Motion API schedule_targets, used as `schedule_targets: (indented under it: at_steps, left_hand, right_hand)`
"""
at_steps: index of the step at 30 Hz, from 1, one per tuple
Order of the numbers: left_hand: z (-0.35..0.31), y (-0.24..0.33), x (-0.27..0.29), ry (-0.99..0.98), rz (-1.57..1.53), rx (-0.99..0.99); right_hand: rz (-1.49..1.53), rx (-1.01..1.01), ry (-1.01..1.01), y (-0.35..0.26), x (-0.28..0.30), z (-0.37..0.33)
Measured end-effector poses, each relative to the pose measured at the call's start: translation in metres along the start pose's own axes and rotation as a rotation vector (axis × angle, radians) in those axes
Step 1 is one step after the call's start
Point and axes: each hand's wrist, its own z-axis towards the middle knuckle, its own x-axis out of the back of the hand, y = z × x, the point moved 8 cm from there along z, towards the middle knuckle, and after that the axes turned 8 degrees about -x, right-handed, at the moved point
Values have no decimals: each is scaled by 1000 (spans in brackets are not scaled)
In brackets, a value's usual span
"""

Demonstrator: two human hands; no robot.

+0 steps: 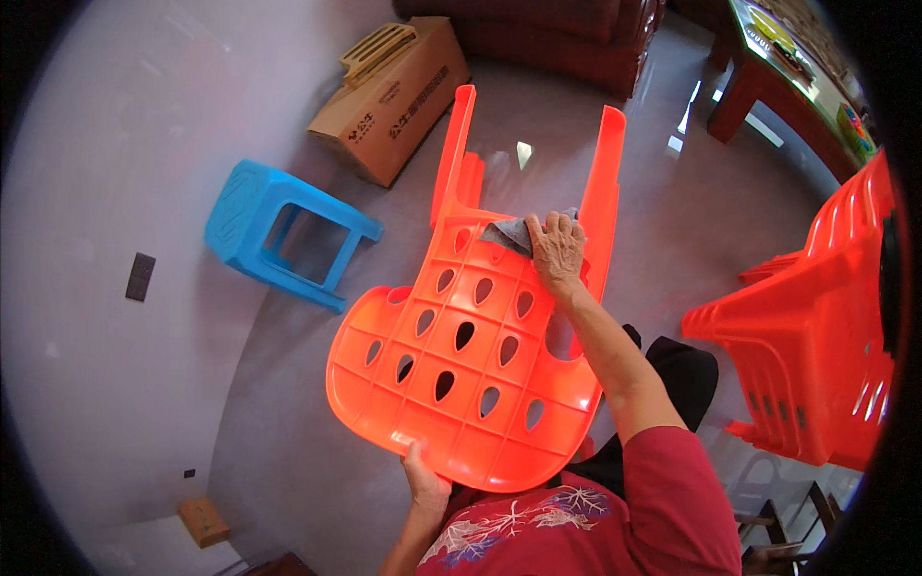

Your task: The person wipes an orange plastic chair with a grey cloth, cleaning the seat, backrest, and legs. They rotate and flip the chair to access different surfaces, then place it upright on the floor.

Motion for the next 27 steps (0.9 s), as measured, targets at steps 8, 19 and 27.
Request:
schedule_targets:
  at_steps: [8,19,27]
  left_hand:
    - [11,-10,7,17,-23,-75]
    - [20,-19,34,24,75,-146]
    - [4,-7,20,-56,141,-181]
  right_hand:
    - [345,-30,-63,-49,58,-87]
    - [647,562,-162,-112,144,-166]
    - [368,479,2,-79,74,-80]
